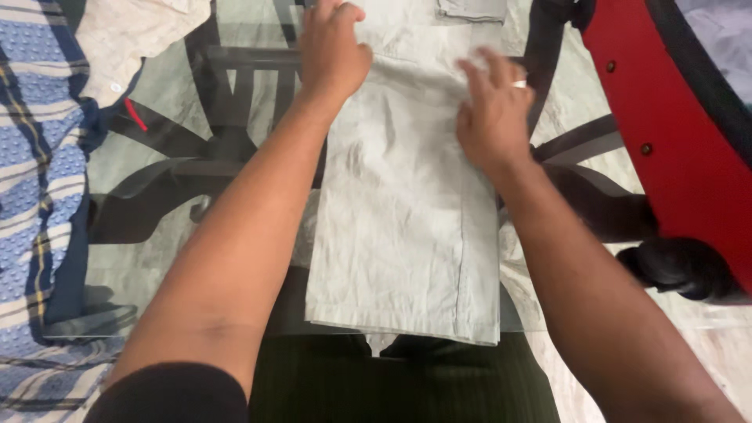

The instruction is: The person folds a blue shirt and a pair of grey pants on a glass table and places the blue shirt into a red suitcase.

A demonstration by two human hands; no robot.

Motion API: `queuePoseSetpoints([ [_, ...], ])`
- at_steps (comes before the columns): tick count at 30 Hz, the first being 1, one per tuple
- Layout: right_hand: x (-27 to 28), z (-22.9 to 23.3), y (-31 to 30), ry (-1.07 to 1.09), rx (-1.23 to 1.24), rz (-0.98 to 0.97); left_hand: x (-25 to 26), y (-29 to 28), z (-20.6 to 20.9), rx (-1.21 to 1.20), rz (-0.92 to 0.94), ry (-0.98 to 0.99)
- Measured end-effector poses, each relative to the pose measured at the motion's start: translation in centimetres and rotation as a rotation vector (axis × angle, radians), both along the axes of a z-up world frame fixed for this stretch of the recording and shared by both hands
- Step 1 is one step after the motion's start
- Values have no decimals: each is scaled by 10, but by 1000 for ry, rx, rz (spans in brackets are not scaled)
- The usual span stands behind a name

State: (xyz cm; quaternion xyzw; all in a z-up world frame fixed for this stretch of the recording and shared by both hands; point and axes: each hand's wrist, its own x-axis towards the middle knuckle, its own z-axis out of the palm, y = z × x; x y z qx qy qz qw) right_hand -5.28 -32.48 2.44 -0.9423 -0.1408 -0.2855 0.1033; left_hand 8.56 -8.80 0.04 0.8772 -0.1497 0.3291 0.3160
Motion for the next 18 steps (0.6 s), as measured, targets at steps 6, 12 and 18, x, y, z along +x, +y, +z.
queuePoseSetpoints([
  [6, -11, 1, 29, 353, 46, 330, 86, -13, -5, 28, 100, 46],
  [12, -6, -9, 30, 481, -183, 335, 122, -11, 7, -132, 196, 455],
  [18, -12, -9, 30, 477, -185, 326, 157, -37, -7, -85, 98, 529],
])
